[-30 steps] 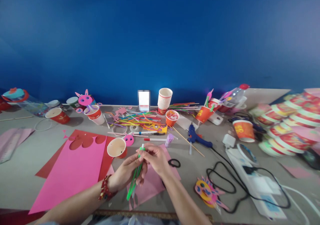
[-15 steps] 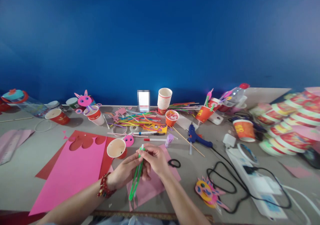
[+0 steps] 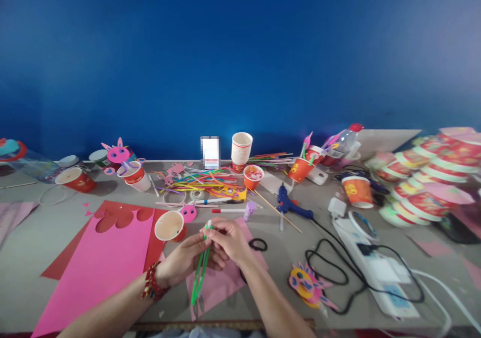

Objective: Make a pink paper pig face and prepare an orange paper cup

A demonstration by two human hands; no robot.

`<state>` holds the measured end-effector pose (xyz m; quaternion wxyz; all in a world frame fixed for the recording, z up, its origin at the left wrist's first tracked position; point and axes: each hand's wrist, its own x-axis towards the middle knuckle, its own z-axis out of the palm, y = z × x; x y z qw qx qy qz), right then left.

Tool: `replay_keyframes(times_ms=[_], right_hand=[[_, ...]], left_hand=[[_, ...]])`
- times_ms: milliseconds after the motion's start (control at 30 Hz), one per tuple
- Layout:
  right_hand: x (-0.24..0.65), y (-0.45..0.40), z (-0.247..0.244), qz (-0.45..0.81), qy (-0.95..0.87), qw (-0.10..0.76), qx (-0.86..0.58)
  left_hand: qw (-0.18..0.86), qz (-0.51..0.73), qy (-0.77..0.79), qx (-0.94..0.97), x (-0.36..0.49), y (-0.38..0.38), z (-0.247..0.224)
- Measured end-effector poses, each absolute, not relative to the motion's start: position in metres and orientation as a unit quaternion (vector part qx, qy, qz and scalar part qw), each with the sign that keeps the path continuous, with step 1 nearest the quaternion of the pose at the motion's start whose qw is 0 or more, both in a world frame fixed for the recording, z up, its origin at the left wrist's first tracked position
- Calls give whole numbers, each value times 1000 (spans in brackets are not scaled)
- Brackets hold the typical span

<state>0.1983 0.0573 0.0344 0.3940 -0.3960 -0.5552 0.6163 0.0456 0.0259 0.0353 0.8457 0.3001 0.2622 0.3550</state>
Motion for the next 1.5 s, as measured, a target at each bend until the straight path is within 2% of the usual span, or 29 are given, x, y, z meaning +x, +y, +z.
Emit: replay_keyframes(times_ms=[567,1100,1500], right_hand=[[204,58,36,618,-590,375,-360],[203,54,48,642,-587,384,-310],[203,53,43,648,-574,367,-341]], left_hand=[[866,355,203,286,47,28,35],[905,303,135,267,44,28,34],[894,304,146,294,44,28,35]])
